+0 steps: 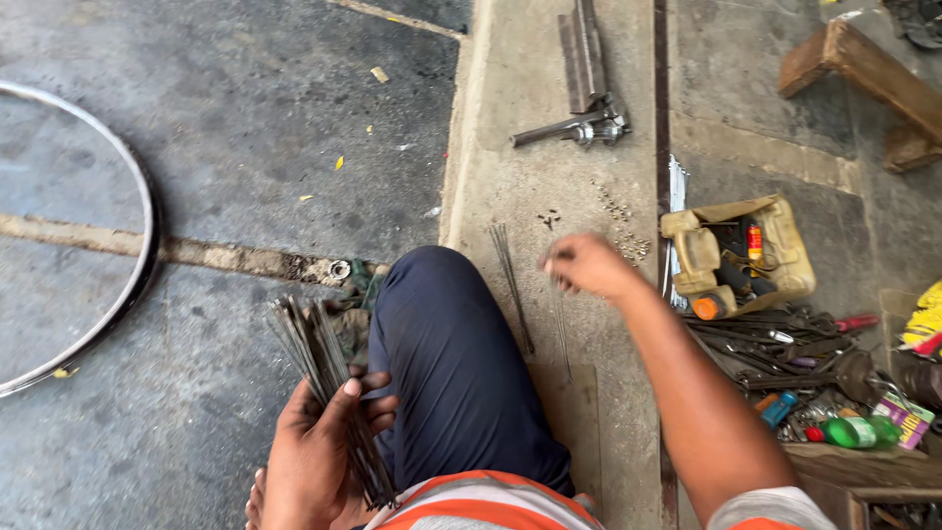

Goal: The person gathers scattered metal rods from the floor and wipes them with a cloth. The person then picks up a rag and wipes the bundle of rods before placing them down.

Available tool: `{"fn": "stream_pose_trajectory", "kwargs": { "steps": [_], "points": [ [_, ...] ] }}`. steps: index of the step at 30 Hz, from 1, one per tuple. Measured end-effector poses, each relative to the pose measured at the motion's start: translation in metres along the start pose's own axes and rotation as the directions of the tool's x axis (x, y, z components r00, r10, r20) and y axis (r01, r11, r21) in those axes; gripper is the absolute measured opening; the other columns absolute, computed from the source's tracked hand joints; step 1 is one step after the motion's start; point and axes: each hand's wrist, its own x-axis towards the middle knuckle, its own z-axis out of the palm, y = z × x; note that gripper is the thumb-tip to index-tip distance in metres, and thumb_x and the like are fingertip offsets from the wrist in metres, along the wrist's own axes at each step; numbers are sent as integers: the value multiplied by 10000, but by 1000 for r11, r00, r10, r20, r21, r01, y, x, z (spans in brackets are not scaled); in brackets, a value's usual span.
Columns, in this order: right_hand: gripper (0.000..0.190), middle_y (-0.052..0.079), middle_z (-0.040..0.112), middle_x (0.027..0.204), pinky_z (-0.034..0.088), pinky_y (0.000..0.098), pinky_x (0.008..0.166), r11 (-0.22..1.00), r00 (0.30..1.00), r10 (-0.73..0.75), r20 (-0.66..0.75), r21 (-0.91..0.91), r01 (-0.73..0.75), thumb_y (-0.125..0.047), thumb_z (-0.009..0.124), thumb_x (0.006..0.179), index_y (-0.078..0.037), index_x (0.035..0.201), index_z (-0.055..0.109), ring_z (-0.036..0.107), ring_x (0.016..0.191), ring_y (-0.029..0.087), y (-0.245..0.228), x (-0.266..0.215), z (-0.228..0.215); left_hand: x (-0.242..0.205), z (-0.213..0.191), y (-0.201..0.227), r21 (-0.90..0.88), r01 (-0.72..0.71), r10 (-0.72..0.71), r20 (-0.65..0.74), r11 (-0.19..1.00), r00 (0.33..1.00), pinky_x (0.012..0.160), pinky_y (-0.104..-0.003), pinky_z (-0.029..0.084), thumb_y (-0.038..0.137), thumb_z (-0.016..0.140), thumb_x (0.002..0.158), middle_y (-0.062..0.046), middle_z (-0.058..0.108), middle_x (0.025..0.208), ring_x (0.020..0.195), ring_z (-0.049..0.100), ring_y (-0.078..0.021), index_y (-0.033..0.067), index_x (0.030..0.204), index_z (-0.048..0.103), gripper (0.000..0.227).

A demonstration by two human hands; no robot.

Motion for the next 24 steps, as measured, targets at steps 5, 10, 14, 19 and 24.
{"fn": "stream_pose_trajectory", "kwargs": {
  "steps": [5, 10, 14, 19, 24],
  "points": [
    [158, 134, 764, 835, 558, 327, 581, 991, 991, 129, 38, -30, -128, -112, 674, 961, -28, 1050, 775, 687, 627, 146, 96, 31, 23, -1, 4, 6, 48, 44, -42, -44, 998, 998, 697, -424, 619, 70, 533, 977, -227, 745, 1041, 817, 745, -312, -17, 1195, 601, 244],
    [198, 155, 765, 1054, 559, 397, 888, 833, 980, 101, -170, -524, -177, -182, 691, 951, -64, 1092, 763, 708, 961, 272, 146, 35, 12, 1, 8, 7, 57, 84, -78, -101, 995, 992, 704, -443, 616, 65, 537, 980, -245, 735, 1044, 826, 738, -332, -25, 1195, 571, 235],
    [362, 168, 678, 1247, 517, 445, 992, 853, 973, -11, -229, -511, -110, -30, 622, 907, -68, 1262, 681, 664, 1140, 297, 119, 35, 20, 8, 8, -1, 45, 119, -118, -39, 992, 992, 695, -437, 610, 80, 547, 979, -237, 734, 1011, 803, 732, -315, -32, 1186, 583, 239],
    [316, 128, 792, 1101, 622, 422, 878, 946, 992, 129, -10, -298, -126, -218, 629, 982, -109, 1277, 669, 775, 977, 258, 41, 69, 38, 10, 5, -8, -19, 143, -140, 113, 990, 984, 686, -434, 623, 94, 552, 981, -221, 721, 945, 747, 722, -306, -57, 1186, 598, 258],
    [376, 171, 748, 1056, 558, 450, 874, 855, 967, -216, -134, -505, 121, -327, 821, 857, -35, 1081, 738, 700, 977, 317, 41, 126, 61, 1, 8, -6, -15, 137, -135, 67, 991, 989, 674, -436, 637, 70, 579, 961, -230, 739, 927, 730, 742, -323, 1, 1175, 580, 225]
  ]
}}
